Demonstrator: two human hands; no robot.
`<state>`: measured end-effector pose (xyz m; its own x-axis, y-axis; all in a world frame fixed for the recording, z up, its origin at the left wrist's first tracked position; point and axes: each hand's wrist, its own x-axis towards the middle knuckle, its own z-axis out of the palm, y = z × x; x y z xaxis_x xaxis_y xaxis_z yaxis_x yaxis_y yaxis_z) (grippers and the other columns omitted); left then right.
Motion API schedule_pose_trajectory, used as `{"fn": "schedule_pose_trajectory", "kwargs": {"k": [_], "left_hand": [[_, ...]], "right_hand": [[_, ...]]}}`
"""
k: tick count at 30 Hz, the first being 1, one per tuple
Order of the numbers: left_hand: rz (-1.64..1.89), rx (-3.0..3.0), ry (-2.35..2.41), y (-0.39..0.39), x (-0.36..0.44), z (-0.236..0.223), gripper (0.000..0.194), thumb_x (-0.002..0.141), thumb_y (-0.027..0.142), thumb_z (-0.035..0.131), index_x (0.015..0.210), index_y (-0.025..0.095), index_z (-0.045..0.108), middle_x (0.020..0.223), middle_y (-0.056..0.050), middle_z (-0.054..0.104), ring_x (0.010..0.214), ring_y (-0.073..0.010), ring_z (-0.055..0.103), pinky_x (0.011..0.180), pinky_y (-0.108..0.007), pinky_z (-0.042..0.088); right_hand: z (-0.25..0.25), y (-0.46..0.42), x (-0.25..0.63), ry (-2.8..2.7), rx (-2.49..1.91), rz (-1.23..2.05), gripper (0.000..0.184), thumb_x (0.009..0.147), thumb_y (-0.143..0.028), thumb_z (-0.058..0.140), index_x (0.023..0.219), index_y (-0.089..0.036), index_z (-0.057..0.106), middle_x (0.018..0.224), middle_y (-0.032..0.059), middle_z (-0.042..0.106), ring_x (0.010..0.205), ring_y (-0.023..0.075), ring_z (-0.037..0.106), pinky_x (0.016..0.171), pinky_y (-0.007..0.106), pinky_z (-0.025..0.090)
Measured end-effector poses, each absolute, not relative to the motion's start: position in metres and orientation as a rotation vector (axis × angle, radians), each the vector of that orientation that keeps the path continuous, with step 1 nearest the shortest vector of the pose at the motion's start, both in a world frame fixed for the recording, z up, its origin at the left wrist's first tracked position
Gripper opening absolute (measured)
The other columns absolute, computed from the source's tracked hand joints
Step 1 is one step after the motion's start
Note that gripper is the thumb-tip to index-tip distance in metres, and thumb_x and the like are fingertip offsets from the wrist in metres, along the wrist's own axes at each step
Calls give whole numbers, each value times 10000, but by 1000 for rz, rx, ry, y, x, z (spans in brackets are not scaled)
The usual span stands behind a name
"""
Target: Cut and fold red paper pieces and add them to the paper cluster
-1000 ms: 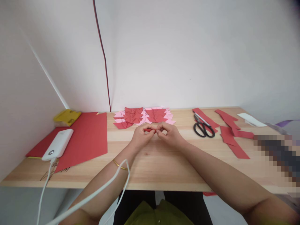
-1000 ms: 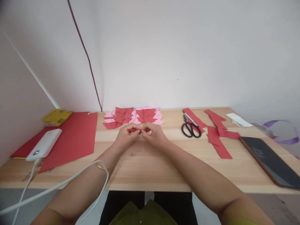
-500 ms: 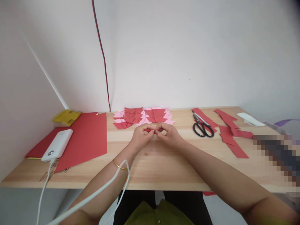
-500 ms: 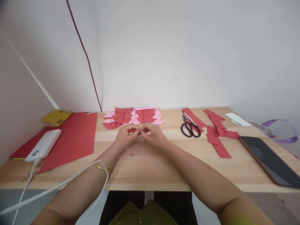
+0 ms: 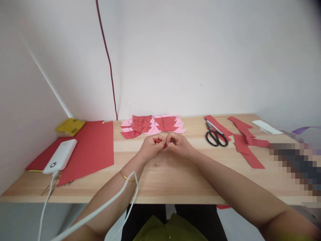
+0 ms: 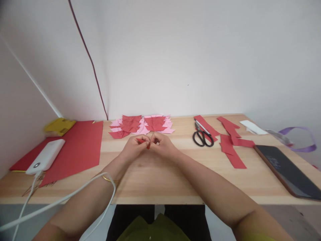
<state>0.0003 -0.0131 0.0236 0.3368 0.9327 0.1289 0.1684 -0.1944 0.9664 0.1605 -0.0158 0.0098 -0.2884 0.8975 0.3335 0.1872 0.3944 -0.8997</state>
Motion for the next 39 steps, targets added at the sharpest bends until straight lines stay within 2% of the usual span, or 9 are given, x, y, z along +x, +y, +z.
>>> {"fn": "schedule_pose_trajectory", "kwargs": {"k": [6, 12, 17, 22, 30, 39], "left_hand": [[996, 1547, 952, -8, -3, 17, 113, 704, 242, 621, 653, 142, 606, 620, 1, 603, 588, -101, 512, 602, -227, 384], [1030, 1392, 860, -6, -4, 16, 99, 694, 233, 644, 671, 143, 611, 614, -2, 625, 600, -113, 552, 633, -244, 412], [1074, 1386, 809, -4, -4, 15, 92, 709, 224, 637, 683, 137, 622, 625, -27, 658, 623, -133, 591, 659, -262, 439], [1145, 1431, 942, -2, -4, 14, 104, 701, 243, 645, 713, 140, 634, 651, -34, 668, 636, -141, 604, 665, -265, 453], [1019, 1673, 1088, -8, -4, 23, 115, 712, 218, 573, 644, 141, 625, 607, -4, 610, 531, -85, 487, 520, -203, 359], [1050, 1606, 932, -4, -7, 17, 141, 737, 249, 584, 676, 137, 645, 659, -34, 650, 616, -120, 561, 611, -238, 423]], "right_hand": [[15, -17, 160, -1738, -879, 1024, 150, 742, -260, 572, 661, -196, 463, 695, -1, 579, 645, 120, 520, 599, 248, 404], [15, -15, 162, -1710, -901, 1083, 35, 720, -185, 532, 687, -189, 520, 707, -2, 609, 654, 122, 541, 621, 253, 415], [16, -12, 164, -1720, -837, 1097, 90, 733, -126, 480, 700, -185, 539, 728, -7, 618, 691, 114, 569, 676, 254, 442], [13, -12, 163, -1679, -860, 1156, 77, 810, -257, 541, 805, -181, 555, 827, 27, 651, 779, 139, 607, 729, 281, 463], [7, -13, 163, -1708, -978, 1041, 205, 795, -368, 608, 741, -176, 561, 729, 29, 640, 644, 132, 548, 594, 258, 407], [10, -12, 163, -1678, -890, 1130, 270, 778, -422, 635, 728, -177, 535, 696, 9, 617, 620, 117, 535, 582, 247, 409]]}}
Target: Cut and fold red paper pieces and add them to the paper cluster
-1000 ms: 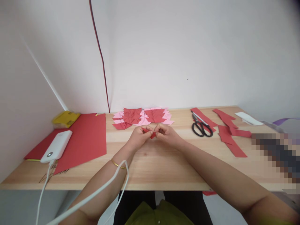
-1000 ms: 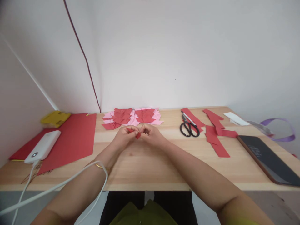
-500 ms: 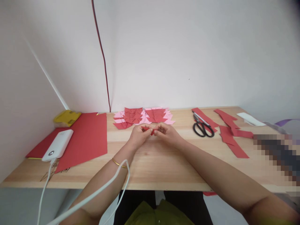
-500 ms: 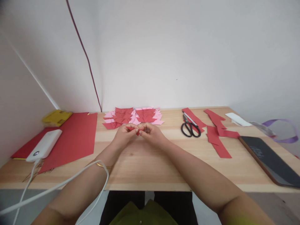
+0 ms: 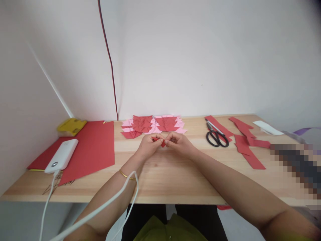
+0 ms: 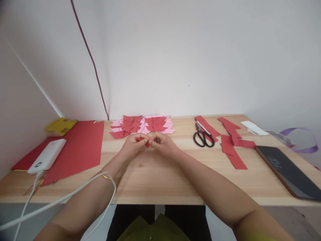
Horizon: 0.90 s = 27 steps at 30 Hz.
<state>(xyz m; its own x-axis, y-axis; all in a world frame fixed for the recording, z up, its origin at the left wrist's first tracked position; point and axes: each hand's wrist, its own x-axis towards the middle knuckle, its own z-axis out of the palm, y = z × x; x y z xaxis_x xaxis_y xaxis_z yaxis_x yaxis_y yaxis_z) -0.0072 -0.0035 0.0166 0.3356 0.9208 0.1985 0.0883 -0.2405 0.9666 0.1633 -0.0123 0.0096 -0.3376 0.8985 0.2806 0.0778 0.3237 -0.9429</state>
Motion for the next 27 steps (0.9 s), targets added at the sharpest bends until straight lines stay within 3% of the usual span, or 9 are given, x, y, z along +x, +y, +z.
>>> {"fn": "schedule_pose_trajectory", "kwargs": {"k": [9, 18, 27], "left_hand": [[1070, 1399, 819, 0, -7, 15, 131, 734, 264, 639, 703, 137, 637, 625, -28, 647, 638, -141, 596, 688, -277, 449], [1089, 1403, 830, 1, -6, 10, 235, 659, 254, 735, 853, 138, 670, 864, -71, 694, 801, -169, 632, 788, -310, 462], [1166, 1584, 874, -2, -6, 15, 138, 710, 274, 691, 784, 159, 674, 804, -46, 674, 783, -166, 610, 765, -292, 455]], "right_hand": [[11, -11, 166, -1687, -853, 1188, 216, 801, -379, 617, 758, -180, 543, 746, 17, 642, 713, 131, 600, 686, 277, 468], [2, -9, 163, -1790, -943, 684, 67, 791, -255, 579, 785, -190, 564, 771, 29, 661, 695, 144, 603, 648, 276, 468], [5, -11, 162, -1840, -903, 577, 47, 809, -250, 544, 793, -206, 554, 802, 31, 653, 722, 145, 595, 673, 279, 468]]}}
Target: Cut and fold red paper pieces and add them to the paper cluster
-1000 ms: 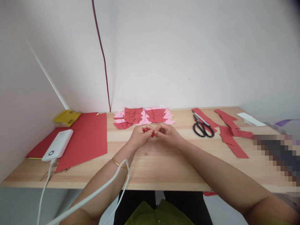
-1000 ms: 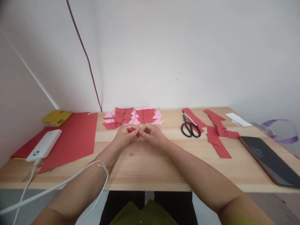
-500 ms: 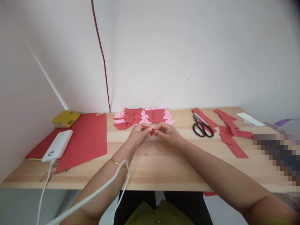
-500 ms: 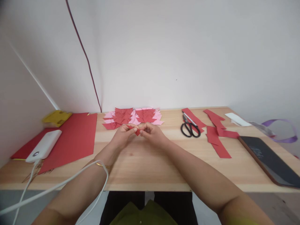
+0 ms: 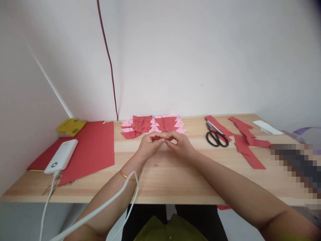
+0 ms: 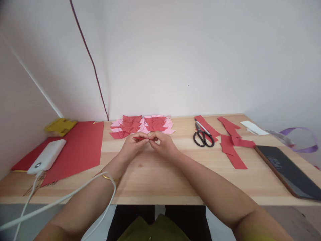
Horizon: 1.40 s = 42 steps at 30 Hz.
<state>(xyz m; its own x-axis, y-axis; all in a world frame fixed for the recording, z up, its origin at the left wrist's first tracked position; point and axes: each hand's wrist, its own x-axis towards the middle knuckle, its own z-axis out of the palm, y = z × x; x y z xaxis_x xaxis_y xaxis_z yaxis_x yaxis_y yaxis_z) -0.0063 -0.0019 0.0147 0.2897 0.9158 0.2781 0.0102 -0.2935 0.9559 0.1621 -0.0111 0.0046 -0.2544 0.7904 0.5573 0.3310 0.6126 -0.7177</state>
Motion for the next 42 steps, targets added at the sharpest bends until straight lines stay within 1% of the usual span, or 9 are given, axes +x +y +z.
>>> {"fn": "schedule_pose_trajectory", "kwargs": {"k": [10, 16, 19, 21, 24, 27, 33, 38, 42], "left_hand": [[1208, 1720, 877, -3, -9, 18, 99, 737, 269, 656, 720, 171, 665, 765, -33, 639, 753, -153, 573, 735, -275, 434], [1168, 1524, 786, -2, -6, 16, 110, 736, 253, 655, 708, 147, 641, 703, -27, 633, 714, -145, 580, 742, -290, 442], [1150, 1378, 792, -2, -3, 14, 140, 698, 244, 692, 767, 138, 631, 738, -27, 647, 735, -139, 595, 765, -290, 451], [1148, 1305, 814, -2, -2, 14, 242, 644, 228, 736, 835, 142, 616, 788, -30, 661, 756, -141, 608, 757, -287, 462], [1153, 1254, 914, -2, 0, 14, 288, 593, 237, 769, 777, 148, 566, 700, -3, 642, 659, -122, 600, 664, -259, 470], [1163, 1251, 1012, -2, 0, 13, 260, 605, 264, 753, 700, 146, 543, 613, 8, 614, 579, -107, 576, 608, -246, 463], [1172, 1439, 1082, 0, -1, 12, 169, 637, 245, 704, 657, 147, 567, 600, 8, 594, 567, -103, 544, 568, -227, 421], [1096, 1660, 1138, -2, -2, 11, 148, 689, 276, 671, 687, 150, 594, 600, 28, 553, 553, -90, 477, 532, -211, 360], [1031, 1747, 1133, -4, -1, 12, 124, 717, 271, 640, 736, 149, 630, 638, 19, 588, 576, -99, 491, 561, -217, 375]], "right_hand": [[12, -14, 162, -1816, -879, 805, 145, 831, -338, 540, 770, -208, 521, 788, 32, 625, 689, 141, 552, 645, 279, 448], [16, -16, 165, -1816, -847, 900, 198, 864, -373, 513, 762, -204, 530, 756, 25, 626, 712, 143, 568, 672, 279, 439], [12, -14, 165, -1751, -937, 897, 207, 847, -388, 537, 753, -203, 535, 730, 20, 623, 686, 143, 564, 650, 274, 433], [8, -12, 165, -1685, -1009, 888, 212, 835, -398, 548, 747, -205, 537, 718, 19, 624, 673, 146, 567, 645, 278, 436], [5, -9, 166, -1636, -1094, 850, 201, 825, -387, 550, 740, -205, 538, 716, 23, 632, 658, 151, 569, 635, 282, 435], [6, -10, 165, -1675, -1131, 777, 173, 813, -354, 552, 727, -204, 540, 705, 18, 624, 639, 145, 557, 609, 274, 422], [8, -14, 159, -1747, -1070, 747, 98, 784, -297, 564, 773, -199, 557, 754, 21, 637, 678, 143, 570, 638, 276, 448], [5, -12, 159, -1666, -1086, 795, 147, 756, -313, 611, 821, -202, 541, 798, 21, 623, 710, 145, 584, 659, 283, 469], [5, -10, 161, -1704, -1057, 832, 140, 775, -309, 601, 869, -204, 594, 862, 36, 654, 760, 155, 600, 704, 300, 479]]}}
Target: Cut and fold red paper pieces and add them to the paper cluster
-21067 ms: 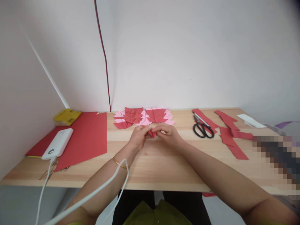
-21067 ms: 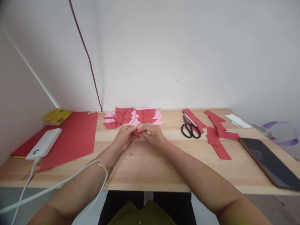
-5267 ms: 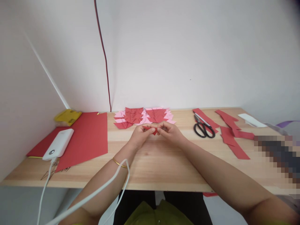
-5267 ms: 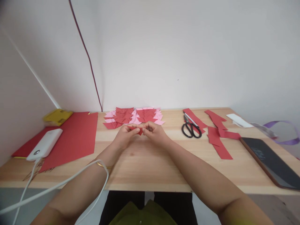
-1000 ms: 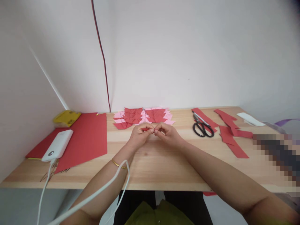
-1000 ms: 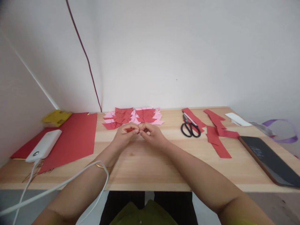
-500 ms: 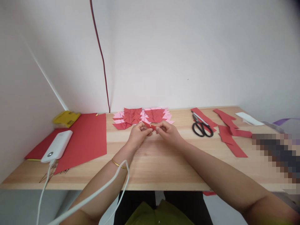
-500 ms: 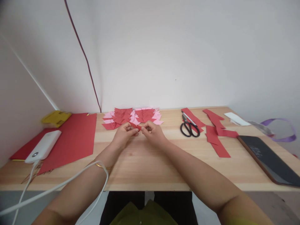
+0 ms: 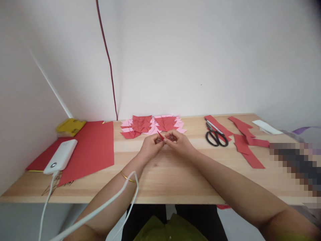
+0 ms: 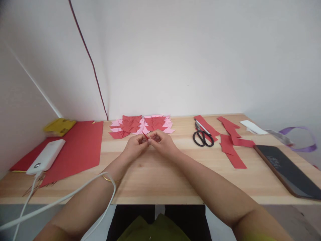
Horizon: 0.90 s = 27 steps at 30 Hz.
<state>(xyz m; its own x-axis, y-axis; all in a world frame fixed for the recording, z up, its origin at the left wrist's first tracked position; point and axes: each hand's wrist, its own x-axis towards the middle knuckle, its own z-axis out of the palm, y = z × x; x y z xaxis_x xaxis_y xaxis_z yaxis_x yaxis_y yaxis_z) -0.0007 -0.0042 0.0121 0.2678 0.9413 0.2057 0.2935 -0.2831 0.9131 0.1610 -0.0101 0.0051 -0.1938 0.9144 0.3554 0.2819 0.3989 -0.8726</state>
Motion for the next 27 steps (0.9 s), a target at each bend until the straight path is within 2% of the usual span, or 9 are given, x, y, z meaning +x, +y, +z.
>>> {"fn": "schedule_pose_trajectory", "kwargs": {"k": [5, 8, 12, 20, 27], "left_hand": [[1000, 1718, 1040, -6, -1, 15, 129, 709, 235, 637, 807, 157, 671, 713, 7, 640, 644, -122, 543, 616, -229, 403], [995, 1602, 993, -6, -1, 15, 113, 727, 261, 627, 727, 154, 662, 664, 13, 619, 616, -116, 527, 612, -233, 398], [1029, 1333, 916, -5, -1, 13, 206, 697, 313, 670, 610, 145, 588, 588, 17, 577, 576, -103, 503, 602, -233, 385], [1066, 1275, 952, -5, 1, 11, 218, 638, 314, 723, 617, 143, 591, 566, 34, 552, 550, -81, 458, 580, -221, 356], [1070, 1378, 942, -8, 1, 12, 209, 674, 303, 698, 608, 141, 582, 567, 42, 532, 544, -72, 432, 557, -213, 333]], "right_hand": [[6, -10, 162, -1739, -1038, 848, 109, 797, -284, 561, 832, -199, 619, 846, 38, 663, 770, 163, 605, 705, 302, 473], [8, -11, 162, -1683, -1084, 908, 94, 801, -281, 542, 773, -197, 573, 747, 15, 643, 682, 146, 587, 652, 285, 466], [9, -10, 162, -1595, -1042, 1038, 115, 786, -294, 559, 741, -196, 523, 715, -9, 608, 652, 121, 562, 640, 265, 458], [2, -5, 163, -1491, -904, 1254, 277, 713, -333, 669, 903, -203, 516, 787, -10, 562, 666, 110, 545, 571, 237, 457], [3, -8, 163, -1481, -827, 1250, 266, 749, -348, 662, 930, -203, 533, 777, -8, 574, 671, 112, 569, 609, 249, 473]]}}
